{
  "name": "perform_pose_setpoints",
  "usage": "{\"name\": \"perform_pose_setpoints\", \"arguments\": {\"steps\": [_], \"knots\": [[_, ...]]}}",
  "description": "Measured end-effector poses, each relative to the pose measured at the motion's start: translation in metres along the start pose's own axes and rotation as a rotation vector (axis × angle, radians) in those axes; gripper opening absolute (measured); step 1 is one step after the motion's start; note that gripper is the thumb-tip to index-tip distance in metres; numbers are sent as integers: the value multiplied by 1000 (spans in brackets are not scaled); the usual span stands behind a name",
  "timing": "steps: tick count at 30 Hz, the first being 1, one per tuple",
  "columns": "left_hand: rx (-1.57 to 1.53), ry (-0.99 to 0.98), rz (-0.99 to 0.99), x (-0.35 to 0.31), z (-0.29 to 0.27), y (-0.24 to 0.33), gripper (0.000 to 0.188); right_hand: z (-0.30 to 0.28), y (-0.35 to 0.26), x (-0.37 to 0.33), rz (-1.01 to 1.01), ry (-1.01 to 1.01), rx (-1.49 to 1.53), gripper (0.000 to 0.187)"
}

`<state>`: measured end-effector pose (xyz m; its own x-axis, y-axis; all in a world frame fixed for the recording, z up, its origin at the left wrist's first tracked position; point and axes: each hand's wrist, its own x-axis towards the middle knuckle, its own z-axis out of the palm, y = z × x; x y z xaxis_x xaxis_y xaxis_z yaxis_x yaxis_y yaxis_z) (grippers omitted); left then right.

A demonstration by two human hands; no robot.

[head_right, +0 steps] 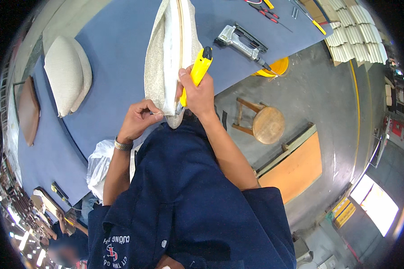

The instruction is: The person covers a foam cushion with fabric, using a staple gun to secure the fabric to the cushion edges. They trim excess fabric with a utility knife and smooth the surface by hand. The person repeats this process on multiple cushions at a workbench.

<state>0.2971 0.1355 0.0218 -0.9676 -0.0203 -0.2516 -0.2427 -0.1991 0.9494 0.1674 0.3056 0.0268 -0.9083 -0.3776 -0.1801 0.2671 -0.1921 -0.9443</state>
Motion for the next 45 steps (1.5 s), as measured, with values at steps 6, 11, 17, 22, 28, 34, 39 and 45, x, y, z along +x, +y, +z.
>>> {"name": "perform_pose_setpoints", "arguments": {"steps": [6,11,17,22,28,34,39,45], "knots": [[-103,58,-5,-1,-6,-8,11,6,-2,12,4,-74,-83,20],[-96,185,-40,-8,-5,-30,15,1,1,20,81,-146,30,20],[280,632,54,9,68,-9,58,-12,-11,29,227,-246,56,20],[501,748,152,14,89,-19,61,-30,-20,42,329,-432,-3,19],[476,839,-118,7,108,-6,74,-53,-21,58,362,-729,-168,18],[349,925,-102,17,143,-19,86,-87,-24,70,393,-858,-202,14],[330,992,-122,27,167,-17,82,-119,-42,92,361,-919,-408,18],[621,1416,-126,40,189,-74,67,-244,-54,250,-56,-405,-1184,34]]}}
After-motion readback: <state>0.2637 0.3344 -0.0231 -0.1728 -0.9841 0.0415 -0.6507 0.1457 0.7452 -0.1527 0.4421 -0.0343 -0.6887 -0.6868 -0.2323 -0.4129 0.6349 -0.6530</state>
